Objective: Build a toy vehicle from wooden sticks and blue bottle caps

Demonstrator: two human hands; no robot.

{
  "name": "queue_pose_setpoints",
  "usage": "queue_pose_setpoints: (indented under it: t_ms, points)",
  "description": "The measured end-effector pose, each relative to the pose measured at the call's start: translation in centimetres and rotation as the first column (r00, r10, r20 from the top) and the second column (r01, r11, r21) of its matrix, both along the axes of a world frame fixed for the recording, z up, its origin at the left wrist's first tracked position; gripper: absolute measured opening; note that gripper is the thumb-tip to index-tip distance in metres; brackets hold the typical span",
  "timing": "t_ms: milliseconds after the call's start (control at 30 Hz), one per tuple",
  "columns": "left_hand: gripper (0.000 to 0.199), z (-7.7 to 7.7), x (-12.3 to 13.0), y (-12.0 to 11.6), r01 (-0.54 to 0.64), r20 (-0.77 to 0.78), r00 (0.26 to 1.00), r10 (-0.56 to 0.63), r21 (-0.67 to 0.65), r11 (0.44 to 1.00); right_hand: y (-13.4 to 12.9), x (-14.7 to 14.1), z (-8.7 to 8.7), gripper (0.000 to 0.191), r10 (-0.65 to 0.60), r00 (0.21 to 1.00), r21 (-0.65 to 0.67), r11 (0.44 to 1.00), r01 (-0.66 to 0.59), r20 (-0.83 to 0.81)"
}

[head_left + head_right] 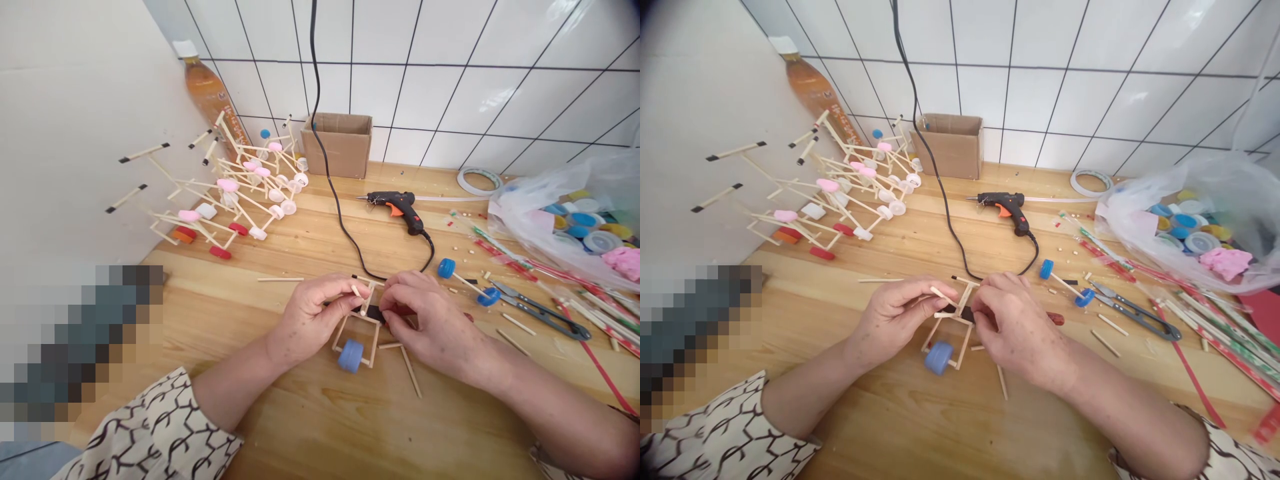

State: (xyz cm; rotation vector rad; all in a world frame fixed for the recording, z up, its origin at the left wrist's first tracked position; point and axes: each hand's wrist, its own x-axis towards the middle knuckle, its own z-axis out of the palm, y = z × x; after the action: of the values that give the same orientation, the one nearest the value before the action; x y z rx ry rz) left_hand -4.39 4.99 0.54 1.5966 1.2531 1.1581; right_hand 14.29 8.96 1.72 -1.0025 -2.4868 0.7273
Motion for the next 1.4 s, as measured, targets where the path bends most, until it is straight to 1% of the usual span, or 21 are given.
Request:
queue_pose_setpoints:
  t_ms: [133,200,267,333,467,700,867,1000,1133,1233,1333,1400]
  points:
    - [0.012,-0.1,0.0,0.1,0.015,-0.009,1.0,-0.014,0.045,0.999,-0.6,-0.2,0.7,0.015,0.041,0.99,0.066,0.997,-0.032,-0.137]
    - [0.014,0.0,0.0,0.2,0.052,-0.012,0.999,-0.051,0.05,0.997,-0.9,-0.3,1.0,0.012,0.07,0.978,0.108,0.993,-0.049,-0.198]
    - [0.017,0.0,0.0,0.2,0.096,-0.012,0.995,-0.096,0.049,0.994,-1.2,-0.5,1.2,0.01,0.09,0.969,0.138,0.989,-0.059,-0.228]
    - [0.018,0.1,0.0,0.3,0.115,-0.017,0.993,-0.114,0.057,0.992,-1.4,-0.6,1.4,0.012,0.103,0.964,0.164,0.984,-0.063,-0.244]
    - [0.018,0.0,0.0,0.4,0.111,-0.036,0.993,-0.108,0.08,0.991,-1.6,-0.8,1.5,0.015,0.104,0.962,0.193,0.98,-0.055,-0.254]
    - [0.02,-0.4,0.0,0.6,0.118,-0.05,0.992,-0.114,0.084,0.99,-1.2,-0.6,1.7,0.015,0.054,0.963,0.131,0.991,-0.02,-0.265]
    - [0.019,-0.5,-0.1,0.7,0.122,-0.068,0.991,-0.116,0.087,0.989,-1.2,-0.8,1.4,0.017,0.088,0.952,0.128,0.99,-0.052,-0.292]
    - [0.019,-0.6,-0.1,0.7,0.14,-0.073,0.988,-0.134,0.087,0.986,-1.3,-1.2,1.1,0.014,0.116,0.956,0.144,0.986,-0.079,-0.269]
    - [0.016,-0.7,-0.1,0.7,0.135,-0.083,0.989,-0.126,0.115,0.984,-1.4,-1.5,0.6,0.011,0.114,0.959,0.157,0.985,-0.075,-0.258]
    - [0.015,-0.4,-0.3,0.6,0.103,-0.092,0.992,-0.092,0.13,0.986,-1.4,-1.6,0.2,0.012,0.128,0.963,0.151,0.984,-0.094,-0.237]
    - [0.015,0.4,-0.8,0.6,0.008,-0.08,0.997,-0.001,0.084,0.996,-1.3,-1.5,-0.1,0.012,0.127,0.968,0.155,0.983,-0.094,-0.215]
    - [0.016,0.8,-1.3,0.6,0.005,-0.087,0.996,-0.001,0.048,0.999,-1.2,-1.4,-0.1,0.013,0.118,0.972,0.157,0.984,-0.086,-0.204]
